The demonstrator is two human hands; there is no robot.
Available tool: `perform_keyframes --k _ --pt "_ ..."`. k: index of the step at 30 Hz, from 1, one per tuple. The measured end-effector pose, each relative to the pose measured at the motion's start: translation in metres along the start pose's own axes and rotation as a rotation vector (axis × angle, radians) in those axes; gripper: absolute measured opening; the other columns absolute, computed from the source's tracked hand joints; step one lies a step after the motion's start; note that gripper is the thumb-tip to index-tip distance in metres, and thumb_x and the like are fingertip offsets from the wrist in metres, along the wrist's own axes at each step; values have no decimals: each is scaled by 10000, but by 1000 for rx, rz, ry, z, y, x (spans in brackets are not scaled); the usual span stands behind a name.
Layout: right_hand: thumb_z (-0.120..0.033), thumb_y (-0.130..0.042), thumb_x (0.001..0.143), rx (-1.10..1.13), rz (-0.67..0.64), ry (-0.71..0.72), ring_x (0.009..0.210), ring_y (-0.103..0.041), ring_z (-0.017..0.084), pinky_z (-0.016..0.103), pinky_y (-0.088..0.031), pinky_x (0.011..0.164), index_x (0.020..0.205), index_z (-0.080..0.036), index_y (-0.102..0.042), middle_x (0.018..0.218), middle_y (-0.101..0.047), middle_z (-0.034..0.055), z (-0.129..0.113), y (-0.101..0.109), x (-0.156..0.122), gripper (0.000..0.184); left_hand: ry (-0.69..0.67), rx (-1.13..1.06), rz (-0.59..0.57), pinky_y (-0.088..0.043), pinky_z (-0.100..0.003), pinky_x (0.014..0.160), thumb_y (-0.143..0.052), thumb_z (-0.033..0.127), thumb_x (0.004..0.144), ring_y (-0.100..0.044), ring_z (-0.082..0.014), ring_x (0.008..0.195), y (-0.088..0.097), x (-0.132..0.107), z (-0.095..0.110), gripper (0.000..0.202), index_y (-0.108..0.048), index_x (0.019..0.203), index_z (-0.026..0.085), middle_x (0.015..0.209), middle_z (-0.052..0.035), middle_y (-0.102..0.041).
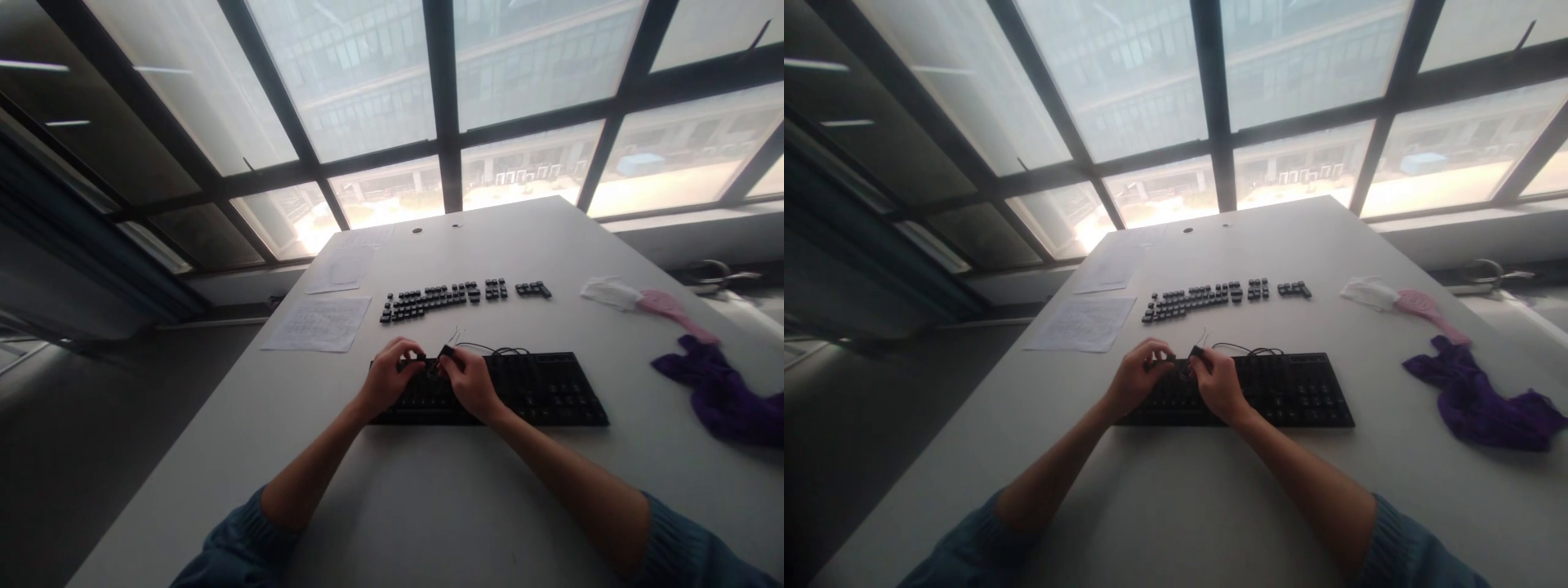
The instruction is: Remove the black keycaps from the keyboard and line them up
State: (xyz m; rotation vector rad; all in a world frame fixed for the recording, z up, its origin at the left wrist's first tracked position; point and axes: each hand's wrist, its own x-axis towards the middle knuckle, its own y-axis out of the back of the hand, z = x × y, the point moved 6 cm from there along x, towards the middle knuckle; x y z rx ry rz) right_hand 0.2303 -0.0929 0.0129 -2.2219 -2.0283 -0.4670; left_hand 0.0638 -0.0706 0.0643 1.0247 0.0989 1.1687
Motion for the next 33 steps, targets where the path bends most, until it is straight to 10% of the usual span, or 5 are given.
perform_keyframes --k 10,33 --pt "-254 -555 914 8 -13 3 649 -603 187 277 -442 618 754 -178 -638 677 -653 27 5 -2 0 196 -76 318 -6 -460 -398 880 -755 235 793 -610 -238 915 -28 113 -76 62 -732 849 219 901 -34 -748" --pt "-260 -563 920 33 -31 7 654 -591 189 279 -452 609 767 -189 -638 678 -644 29 7 -5 0 185 -161 467 -101 -404 -436 951 -703 223 840 -518 -271 1027 -56 119 -99 82 -736 913 209 1014 -76 -691"
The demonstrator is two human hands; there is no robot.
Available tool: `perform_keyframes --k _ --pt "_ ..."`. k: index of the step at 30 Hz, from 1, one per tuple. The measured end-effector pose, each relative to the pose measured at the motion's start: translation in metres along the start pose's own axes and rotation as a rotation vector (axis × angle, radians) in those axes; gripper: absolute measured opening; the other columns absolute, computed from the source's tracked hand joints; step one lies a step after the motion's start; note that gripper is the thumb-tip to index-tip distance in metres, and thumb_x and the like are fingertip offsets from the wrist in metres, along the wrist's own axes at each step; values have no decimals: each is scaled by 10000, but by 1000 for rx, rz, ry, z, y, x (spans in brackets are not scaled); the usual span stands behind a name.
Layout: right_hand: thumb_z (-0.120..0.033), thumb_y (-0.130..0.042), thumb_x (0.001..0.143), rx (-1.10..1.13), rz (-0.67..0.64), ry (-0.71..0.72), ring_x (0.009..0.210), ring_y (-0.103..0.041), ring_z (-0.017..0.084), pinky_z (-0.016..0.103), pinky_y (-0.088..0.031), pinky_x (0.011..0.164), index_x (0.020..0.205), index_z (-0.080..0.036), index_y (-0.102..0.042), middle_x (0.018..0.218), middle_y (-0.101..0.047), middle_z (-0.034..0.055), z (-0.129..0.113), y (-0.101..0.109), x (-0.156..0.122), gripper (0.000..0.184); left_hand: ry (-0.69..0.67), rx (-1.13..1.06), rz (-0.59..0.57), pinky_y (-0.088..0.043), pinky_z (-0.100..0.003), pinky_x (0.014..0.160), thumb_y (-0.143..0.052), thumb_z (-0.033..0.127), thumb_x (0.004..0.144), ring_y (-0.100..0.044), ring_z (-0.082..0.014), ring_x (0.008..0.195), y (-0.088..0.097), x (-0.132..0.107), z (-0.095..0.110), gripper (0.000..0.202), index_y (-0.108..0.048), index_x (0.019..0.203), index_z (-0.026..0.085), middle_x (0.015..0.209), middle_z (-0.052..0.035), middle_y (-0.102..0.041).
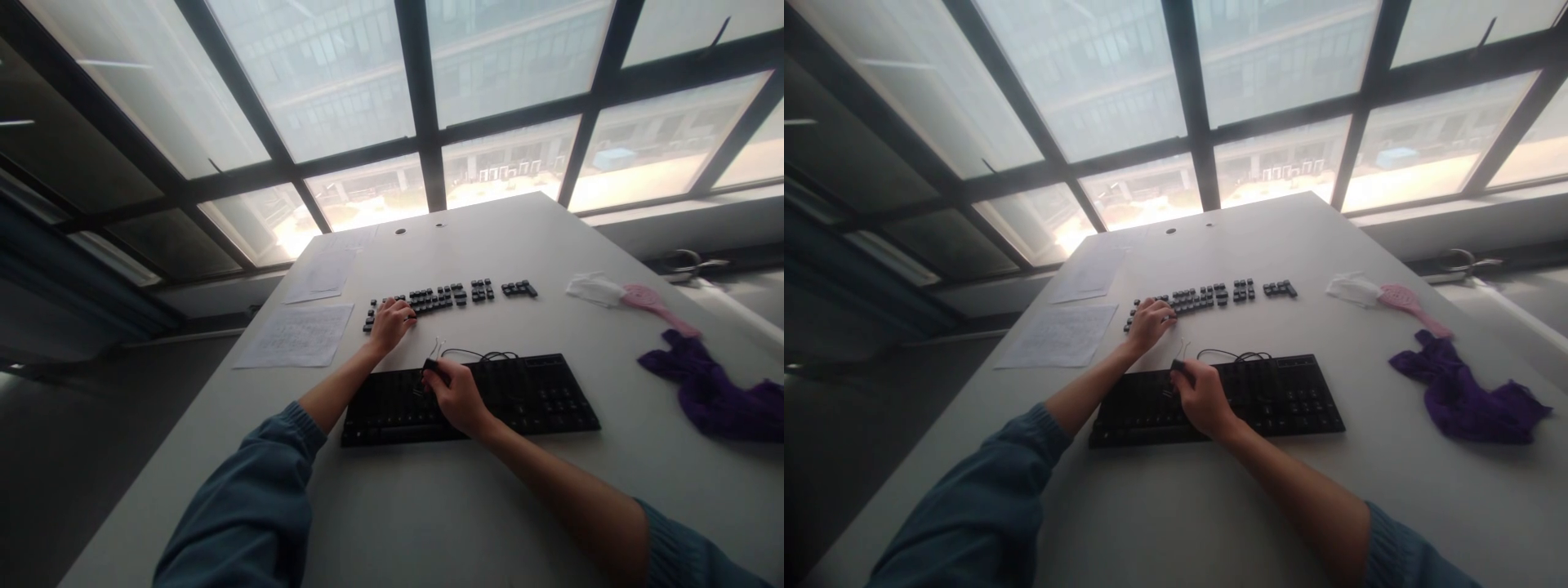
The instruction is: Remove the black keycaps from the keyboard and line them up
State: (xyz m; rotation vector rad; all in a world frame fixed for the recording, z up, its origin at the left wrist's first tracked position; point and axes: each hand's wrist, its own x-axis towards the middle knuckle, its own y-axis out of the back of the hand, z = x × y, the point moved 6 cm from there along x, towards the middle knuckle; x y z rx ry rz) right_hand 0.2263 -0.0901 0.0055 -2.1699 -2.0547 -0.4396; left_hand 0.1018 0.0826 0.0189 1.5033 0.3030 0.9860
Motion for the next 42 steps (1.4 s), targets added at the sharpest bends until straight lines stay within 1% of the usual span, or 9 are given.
perform_keyframes --k 9,11,15,18,20,24,28,36,42 --pt "-264 -560 917 0 -2 3 653 -594 192 285 -458 611 759 -191 -638 667 -643 29 -3 1 0 191 36 -44 26 -424 -427 948 -732 249 820 -518 -262 1032 11 -1 0 107 -734 919 209 1016 -77 -672" --pt "-268 -561 916 16 7 -2 663 -603 197 290 -467 621 773 -189 -647 676 -651 32 -2 2 0 185 53 -57 68 -424 -418 947 -720 289 836 -526 -254 1010 25 0 1 109 -733 905 206 1000 -79 -671" --pt "-282 -568 909 78 55 -1 665 -609 197 293 -472 635 776 -180 -657 689 -657 35 -5 5 1 189 115 -56 206 -428 -391 914 -592 347 929 -544 -233 942 69 -12 9 212 -725 874 192 953 -76 -674" --pt "-283 -570 902 105 88 -6 654 -606 190 285 -462 627 775 -175 -657 684 -651 31 -10 11 3 189 147 -95 256 -434 -374 897 -521 330 967 -553 -215 912 96 -37 29 262 -710 846 194 948 -60 -681" --pt "-273 -569 899 50 82 15 642 -590 184 277 -444 615 762 -179 -651 667 -641 24 -14 14 3 185 154 -153 240 -441 -364 895 -514 317 970 -560 -206 915 103 -59 47 258 -701 839 198 952 -48 -683" --pt "-237 -561 891 -118 6 98 623 -538 172 265 -400 592 677 -192 -597 625 -596 6 -19 12 1 222 189 -267 139 -461 -361 870 -518 316 965 -571 -206 919 90 -102 80 251 -694 823 207 913 -40 -681" --pt "-197 -560 876 -201 -102 143 607 -504 158 258 -377 585 631 -192 -549 615 -558 -7 -20 4 -3 245 221 -336 73 -472 -376 845 -520 305 957 -579 -209 892 71 -125 92 248 -695 811 207 889 -44 -685" --pt "-156 -539 903 -257 -268 251 708 -538 177 280 -402 670 692 -192 -565 743 -600 23 -30 -1 -14 215 213 -391 46 -461 -378 877 -530 261 943 -585 -205 896 65 -130 93 217 -686 804 202 899 -40 -684" --pt "-177 -555 919 -290 -286 252 700 -533 172 280 -395 661 705 -192 -575 745 -575 21 -24 -3 -18 216 204 -431 4 -452 -382 900 -528 218 924 -589 -204 909 66 -129 94 182 -689 840 207 916 -37 -684"
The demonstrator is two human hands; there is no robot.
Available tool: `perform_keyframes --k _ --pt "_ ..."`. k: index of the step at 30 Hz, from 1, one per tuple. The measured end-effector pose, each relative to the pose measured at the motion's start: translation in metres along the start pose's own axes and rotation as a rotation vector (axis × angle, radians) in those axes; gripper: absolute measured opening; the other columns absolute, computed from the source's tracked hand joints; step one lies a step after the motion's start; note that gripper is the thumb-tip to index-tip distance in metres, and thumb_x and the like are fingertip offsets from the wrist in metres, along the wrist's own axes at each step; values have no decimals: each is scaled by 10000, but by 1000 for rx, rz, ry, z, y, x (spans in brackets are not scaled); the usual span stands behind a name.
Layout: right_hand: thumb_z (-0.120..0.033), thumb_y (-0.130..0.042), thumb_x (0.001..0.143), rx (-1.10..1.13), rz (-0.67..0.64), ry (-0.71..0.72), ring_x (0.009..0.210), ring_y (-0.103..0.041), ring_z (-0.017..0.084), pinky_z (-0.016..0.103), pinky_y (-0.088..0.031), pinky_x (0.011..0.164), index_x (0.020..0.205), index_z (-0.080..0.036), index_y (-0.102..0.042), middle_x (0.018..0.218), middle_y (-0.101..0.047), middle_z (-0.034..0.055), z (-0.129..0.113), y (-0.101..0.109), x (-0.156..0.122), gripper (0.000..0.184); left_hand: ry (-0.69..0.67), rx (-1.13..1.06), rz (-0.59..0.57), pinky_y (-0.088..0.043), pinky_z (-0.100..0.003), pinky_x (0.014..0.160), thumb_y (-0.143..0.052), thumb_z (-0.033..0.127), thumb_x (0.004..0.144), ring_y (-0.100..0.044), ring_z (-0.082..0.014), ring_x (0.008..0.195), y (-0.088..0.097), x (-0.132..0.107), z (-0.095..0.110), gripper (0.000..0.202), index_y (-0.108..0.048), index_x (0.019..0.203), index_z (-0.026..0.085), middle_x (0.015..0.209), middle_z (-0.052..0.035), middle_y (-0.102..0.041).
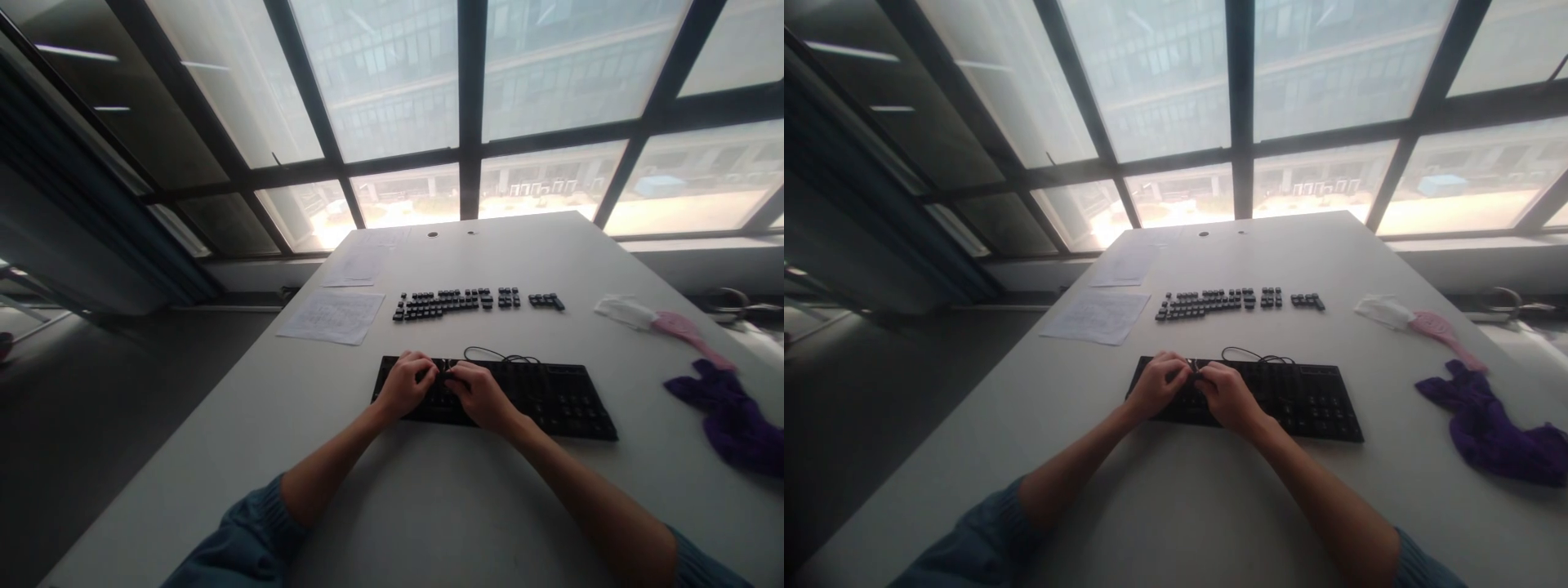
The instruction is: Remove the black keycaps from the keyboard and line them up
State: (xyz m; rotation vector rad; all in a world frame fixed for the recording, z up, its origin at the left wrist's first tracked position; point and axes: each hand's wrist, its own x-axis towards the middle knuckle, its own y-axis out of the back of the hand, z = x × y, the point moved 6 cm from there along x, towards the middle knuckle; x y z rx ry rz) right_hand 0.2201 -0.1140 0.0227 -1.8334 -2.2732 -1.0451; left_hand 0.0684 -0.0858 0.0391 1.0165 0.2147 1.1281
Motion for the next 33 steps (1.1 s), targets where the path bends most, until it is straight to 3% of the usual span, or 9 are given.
perform_keyframes --k 3,7,14,20,27,33 --pt "-178 -536 937 -37 -21 52 686 -523 164 278 -387 653 735 -193 -595 743 -561 20 -3 -2 -2 211 -57 -54 -119 -450 -367 930 -586 171 865 -590 -202 951 -1 0 8 136 -685 945 217 958 -31 -684" --pt "-149 -515 940 -7 0 70 715 -548 169 279 -406 673 764 -193 -600 773 -591 33 -3 0 -4 200 -85 -40 -243 -476 -346 879 -725 265 799 -575 -222 977 -11 -4 12 196 -673 980 210 1001 -47 -661" --pt "-133 -563 904 98 49 19 719 -578 178 288 -424 668 746 -190 -612 760 -618 29 5 4 -4 176 -105 68 -167 -469 -347 868 -698 277 855 -566 -212 935 -27 -9 6 76 -673 854 205 961 -44 -655" --pt "-134 -575 891 151 174 -21 676 -561 169 287 -420 658 723 -188 -624 702 -609 12 10 14 -3 183 -128 62 -97 -472 -358 883 -605 262 923 -574 -210 961 -23 -12 16 102 -651 1000 214 1000 -58 -642" --pt "-185 -575 896 86 206 3 679 -539 175 290 -406 652 712 -190 -600 708 -595 22 3 14 -3 186 -132 -19 -70 -479 -361 892 -590 283 939 -578 -212 973 -22 -12 16 111 -627 1007 203 996 -60 -653" --pt "-241 -555 915 127 224 -173 641 -569 176 285 -409 618 721 -187 -611 675 -633 20 19 13 -3 209 -142 -5 -18 -495 -374 894 -671 290 890 -594 -213 970 -19 -12 11 317 -562 1178 213 1002 -54 -653"
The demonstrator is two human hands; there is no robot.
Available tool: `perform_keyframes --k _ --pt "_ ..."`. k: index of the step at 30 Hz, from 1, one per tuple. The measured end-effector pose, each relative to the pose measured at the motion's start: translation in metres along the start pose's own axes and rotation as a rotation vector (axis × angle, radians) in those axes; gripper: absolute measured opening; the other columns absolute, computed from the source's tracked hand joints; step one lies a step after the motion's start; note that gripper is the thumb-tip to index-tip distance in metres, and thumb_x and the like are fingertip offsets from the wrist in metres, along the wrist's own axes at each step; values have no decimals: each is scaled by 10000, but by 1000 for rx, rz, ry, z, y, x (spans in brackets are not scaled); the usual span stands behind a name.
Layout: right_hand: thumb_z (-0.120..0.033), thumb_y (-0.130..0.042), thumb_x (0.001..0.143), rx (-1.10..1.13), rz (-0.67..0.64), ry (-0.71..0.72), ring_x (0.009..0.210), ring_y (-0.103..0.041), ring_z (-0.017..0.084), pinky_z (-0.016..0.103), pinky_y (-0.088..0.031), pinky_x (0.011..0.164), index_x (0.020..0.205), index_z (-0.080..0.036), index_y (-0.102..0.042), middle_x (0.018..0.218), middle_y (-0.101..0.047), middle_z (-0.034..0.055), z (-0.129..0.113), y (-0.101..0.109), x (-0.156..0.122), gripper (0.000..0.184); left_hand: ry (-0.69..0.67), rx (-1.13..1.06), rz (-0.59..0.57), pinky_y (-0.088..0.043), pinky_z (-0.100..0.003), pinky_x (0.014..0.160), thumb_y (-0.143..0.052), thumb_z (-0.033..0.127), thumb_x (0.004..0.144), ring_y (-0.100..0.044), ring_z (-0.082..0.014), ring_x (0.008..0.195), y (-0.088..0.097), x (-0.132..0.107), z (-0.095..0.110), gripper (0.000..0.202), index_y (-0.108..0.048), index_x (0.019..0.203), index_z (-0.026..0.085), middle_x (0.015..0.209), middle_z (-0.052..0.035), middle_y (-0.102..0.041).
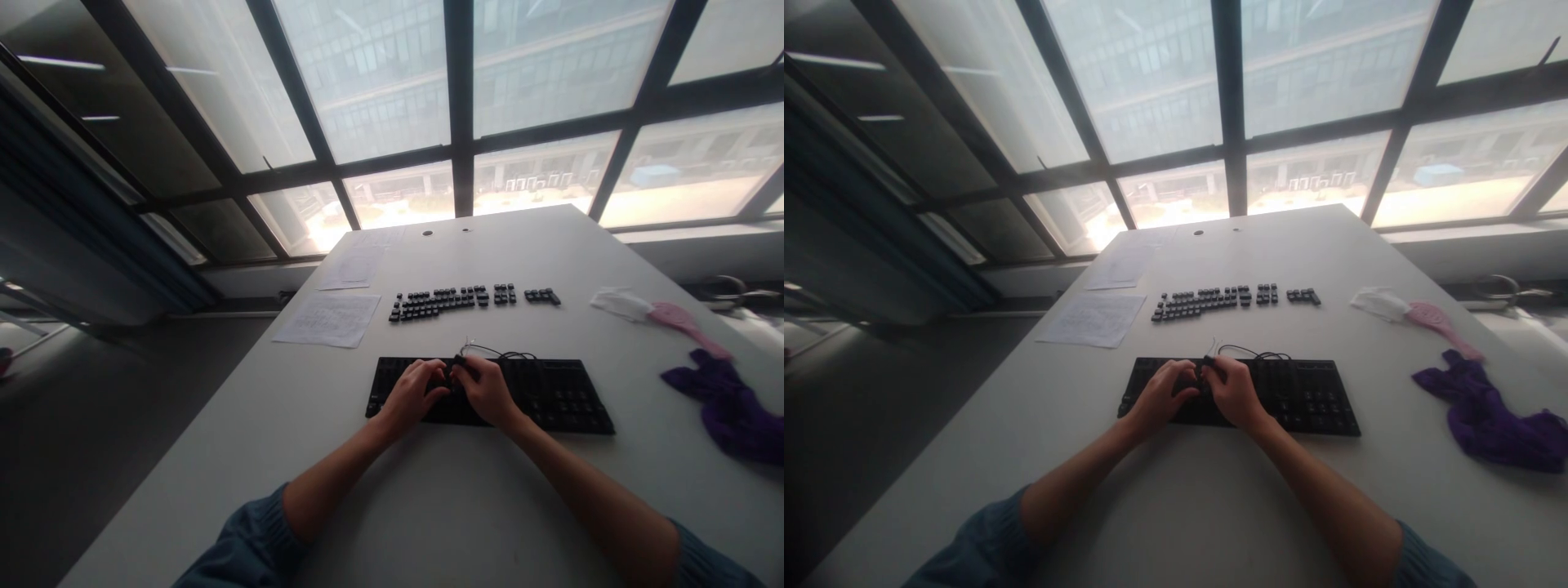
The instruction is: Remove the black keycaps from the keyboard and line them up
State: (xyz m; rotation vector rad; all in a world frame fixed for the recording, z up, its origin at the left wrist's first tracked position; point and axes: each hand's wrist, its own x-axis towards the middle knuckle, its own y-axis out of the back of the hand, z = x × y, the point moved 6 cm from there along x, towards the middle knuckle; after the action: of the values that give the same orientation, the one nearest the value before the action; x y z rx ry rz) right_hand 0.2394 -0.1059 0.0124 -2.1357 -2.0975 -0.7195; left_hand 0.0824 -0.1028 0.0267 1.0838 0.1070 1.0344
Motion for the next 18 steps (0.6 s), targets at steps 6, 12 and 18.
perform_keyframes --k 6,12,18 --pt "-272 -559 916 60 29 -64 647 -587 182 280 -421 613 722 -189 -609 673 -646 23 6 1 2 217 -108 98 -46 -483 -386 935 -624 208 909 -565 -225 1031 4 3 16 122 -637 1030 213 1071 -70 -634" --pt "-276 -549 923 102 52 -99 664 -617 193 287 -433 632 739 -185 -612 686 -658 34 7 2 4 215 26 20 104 -509 -338 841 -677 243 875 -599 -189 908 37 45 -6 107 -664 978 220 990 -42 -667" --pt "-241 -544 915 78 45 -67 650 -581 179 278 -412 624 709 -184 -590 667 -625 23 7 2 5 219 -5 210 157 -467 -374 880 -754 251 811 -611 -218 901 30 128 -62 77 -728 875 215 911 -35 -733"
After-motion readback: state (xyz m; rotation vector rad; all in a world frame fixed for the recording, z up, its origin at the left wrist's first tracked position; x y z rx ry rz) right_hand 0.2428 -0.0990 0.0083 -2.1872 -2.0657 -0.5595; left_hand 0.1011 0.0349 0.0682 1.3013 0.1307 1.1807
